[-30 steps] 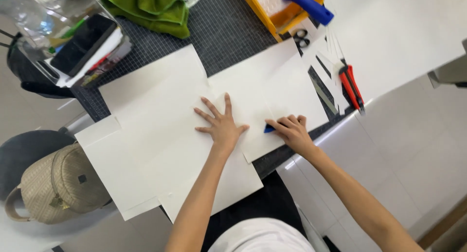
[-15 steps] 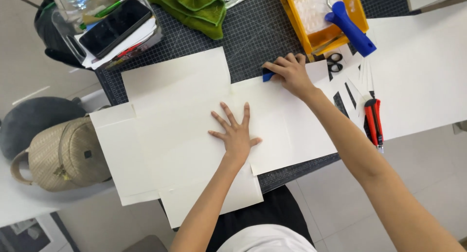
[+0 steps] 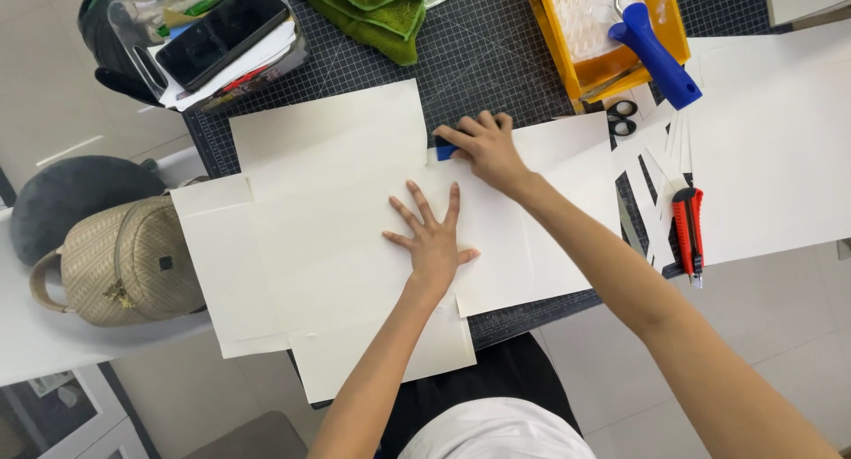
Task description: Applying adhesive to cardboard sheets using a scraper and roller, then folding and trimming the material.
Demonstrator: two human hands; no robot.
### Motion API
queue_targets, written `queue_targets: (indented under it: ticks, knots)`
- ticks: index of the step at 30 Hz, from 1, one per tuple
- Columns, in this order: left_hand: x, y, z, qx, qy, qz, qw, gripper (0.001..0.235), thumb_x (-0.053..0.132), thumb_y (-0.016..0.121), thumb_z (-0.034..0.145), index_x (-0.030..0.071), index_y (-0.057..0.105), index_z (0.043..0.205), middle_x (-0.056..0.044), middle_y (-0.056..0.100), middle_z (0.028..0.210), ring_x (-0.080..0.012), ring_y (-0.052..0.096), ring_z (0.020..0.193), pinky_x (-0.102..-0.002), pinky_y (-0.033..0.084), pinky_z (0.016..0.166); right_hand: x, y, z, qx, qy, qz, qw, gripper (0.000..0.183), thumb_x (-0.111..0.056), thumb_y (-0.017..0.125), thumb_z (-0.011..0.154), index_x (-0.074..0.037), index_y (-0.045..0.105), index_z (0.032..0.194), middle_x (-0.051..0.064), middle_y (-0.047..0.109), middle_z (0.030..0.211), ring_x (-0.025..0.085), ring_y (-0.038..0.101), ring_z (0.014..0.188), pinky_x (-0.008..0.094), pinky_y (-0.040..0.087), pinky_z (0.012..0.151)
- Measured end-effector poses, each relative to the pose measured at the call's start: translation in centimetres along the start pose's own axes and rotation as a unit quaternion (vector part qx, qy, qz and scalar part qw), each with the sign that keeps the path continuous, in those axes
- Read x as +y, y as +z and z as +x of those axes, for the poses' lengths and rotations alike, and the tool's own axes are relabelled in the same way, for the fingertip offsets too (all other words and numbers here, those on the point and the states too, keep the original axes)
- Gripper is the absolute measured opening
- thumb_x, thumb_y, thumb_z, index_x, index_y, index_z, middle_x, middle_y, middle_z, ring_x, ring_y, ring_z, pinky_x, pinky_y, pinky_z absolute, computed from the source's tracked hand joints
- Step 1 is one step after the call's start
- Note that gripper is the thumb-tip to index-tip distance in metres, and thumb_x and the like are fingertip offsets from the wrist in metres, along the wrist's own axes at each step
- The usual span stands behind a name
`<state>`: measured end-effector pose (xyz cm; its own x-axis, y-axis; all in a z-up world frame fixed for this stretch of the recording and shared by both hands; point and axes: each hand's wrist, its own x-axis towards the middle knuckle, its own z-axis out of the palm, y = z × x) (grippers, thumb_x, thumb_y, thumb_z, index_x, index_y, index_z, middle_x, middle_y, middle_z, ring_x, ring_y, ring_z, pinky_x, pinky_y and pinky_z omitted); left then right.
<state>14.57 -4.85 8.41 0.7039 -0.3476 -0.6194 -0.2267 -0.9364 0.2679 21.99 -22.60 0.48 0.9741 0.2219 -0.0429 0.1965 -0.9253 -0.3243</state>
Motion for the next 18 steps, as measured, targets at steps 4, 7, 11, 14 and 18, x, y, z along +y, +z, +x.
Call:
queue_targets:
  ticks: [4,7,11,14,18]
  knots:
    - [0.0,0.2,0.2,-0.001,-0.001,-0.005,1.000,0.121,0.046,0.085,0.074,0.030,0.005,0.162,-0.038,-0.017,0.158,-0.0706,-0.015,0.137,-0.091,0.018,0.091,-1.3,1.2,0.6,0.013,-0.010,0.004,1.000,0.051,-0.026,0.063,0.098,-0.037,0.052,0.146,-0.005,0.055,0.100,0.017,0.046,0.100,0.049,0.028,0.103]
    - [-0.1,0.5,0.3,0.009,-0.001,-0.003,1.000,0.121,0.046,0.086,0.073,0.030,0.006,0.162,-0.039,-0.017,0.158,-0.0708,-0.014,0.137,-0.091,0.018,0.090,-1.7,1.0,0.5,0.038,-0.019,0.000,0.999,0.050,-0.026,0.063,0.098,-0.037,0.052,0.146,-0.005,0.056,0.099,0.017,0.047,0.098,0.049,0.029,0.102]
    - [-0.2,1.2,0.2,0.022,0.007,0.007,1.000,0.124,0.046,0.088,0.071,0.031,0.006,0.162,-0.038,-0.018,0.158,-0.0708,-0.012,0.138,-0.091,0.020,0.089,-1.6,-0.3,-1.5,0.068,-0.040,-0.018,0.997,0.045,-0.026,0.066,0.096,-0.033,0.059,0.140,-0.004,0.061,0.097,0.017,0.052,0.095,0.050,0.029,0.104]
    - [-0.7,1.6,0.0,0.040,0.007,0.005,0.999,0.124,0.045,0.089,0.070,0.033,0.006,0.162,-0.037,-0.016,0.159,-0.0697,-0.010,0.139,-0.091,0.019,0.090,-0.8,-0.6,-6.4,0.146,-0.077,0.026,0.986,0.024,-0.009,0.061,0.099,-0.021,0.075,0.114,0.001,0.072,0.099,0.021,0.066,0.097,0.037,0.049,0.091]
    - [-0.8,1.7,0.0,0.050,0.023,-0.007,0.998,0.122,0.046,0.089,0.071,0.030,0.011,0.163,-0.037,-0.016,0.159,-0.0705,-0.012,0.137,-0.092,0.018,0.088,-1.0,0.8,-17.9,0.174,-0.044,0.033,0.983,0.025,-0.010,0.058,0.100,-0.020,0.076,0.114,0.002,0.076,0.111,0.024,0.066,0.111,0.039,0.049,0.098]
